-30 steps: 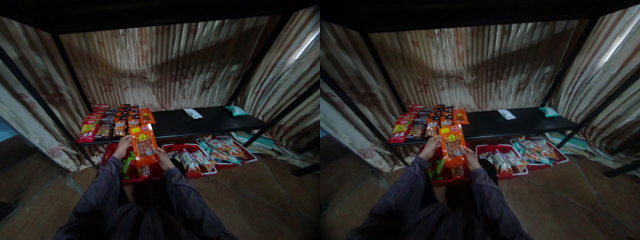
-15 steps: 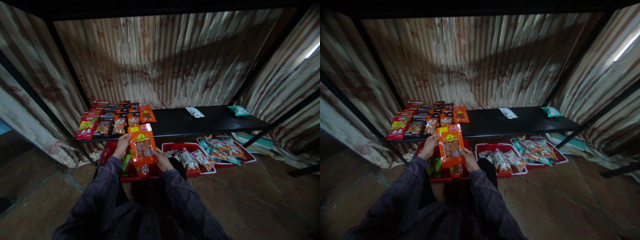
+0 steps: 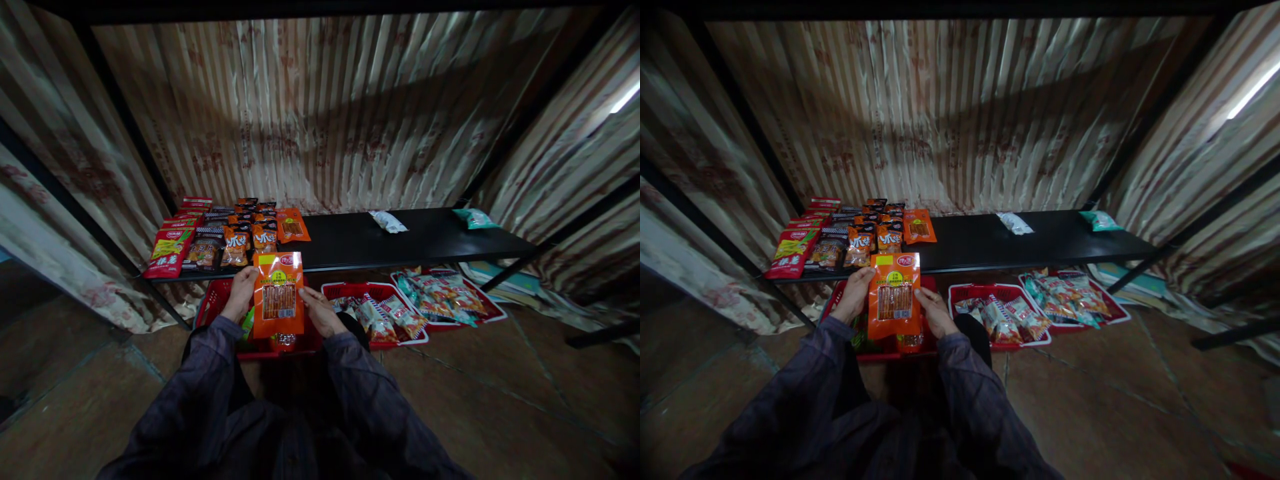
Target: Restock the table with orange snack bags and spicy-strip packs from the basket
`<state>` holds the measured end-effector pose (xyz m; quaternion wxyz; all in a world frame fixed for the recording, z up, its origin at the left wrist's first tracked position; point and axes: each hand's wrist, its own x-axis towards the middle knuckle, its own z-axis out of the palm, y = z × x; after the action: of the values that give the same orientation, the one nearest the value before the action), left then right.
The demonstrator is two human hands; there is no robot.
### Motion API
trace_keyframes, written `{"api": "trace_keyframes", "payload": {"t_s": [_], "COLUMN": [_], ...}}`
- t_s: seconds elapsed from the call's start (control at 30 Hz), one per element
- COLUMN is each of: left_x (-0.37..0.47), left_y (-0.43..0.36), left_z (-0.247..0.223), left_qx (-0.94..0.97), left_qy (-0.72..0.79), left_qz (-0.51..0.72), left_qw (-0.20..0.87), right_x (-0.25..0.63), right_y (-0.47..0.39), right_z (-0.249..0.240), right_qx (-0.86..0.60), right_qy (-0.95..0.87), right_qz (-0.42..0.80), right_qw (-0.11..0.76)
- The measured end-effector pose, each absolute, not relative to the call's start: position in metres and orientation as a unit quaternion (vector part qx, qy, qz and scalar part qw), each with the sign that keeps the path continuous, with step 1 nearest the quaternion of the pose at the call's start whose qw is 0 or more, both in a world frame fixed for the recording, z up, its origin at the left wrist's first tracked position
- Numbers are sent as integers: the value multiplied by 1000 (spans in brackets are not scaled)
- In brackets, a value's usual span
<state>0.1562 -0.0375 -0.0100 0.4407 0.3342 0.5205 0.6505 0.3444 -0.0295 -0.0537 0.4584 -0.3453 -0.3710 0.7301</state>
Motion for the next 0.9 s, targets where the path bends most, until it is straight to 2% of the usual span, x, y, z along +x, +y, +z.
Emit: {"api": "trace_keyframes", "payload": {"t_s": [0.27,0.53,0.9], "left_x": [160,160,158], "left_y": [-43,-47,-68], "left_z": [-14,-20,-30], "left_qx": [338,316,336], "left_qy": [522,507,502], "left_qz": [630,626,557], "left_qw": [466,501,570], "right_x": [343,335,337], "right_y": [-14,-9,9], "right_z": [-37,-43,-54], "right_qx": [-345,-342,-346], "right_qy": [-334,-277,-193], "right_qz": [726,733,758], "right_qw": [493,520,518]}}
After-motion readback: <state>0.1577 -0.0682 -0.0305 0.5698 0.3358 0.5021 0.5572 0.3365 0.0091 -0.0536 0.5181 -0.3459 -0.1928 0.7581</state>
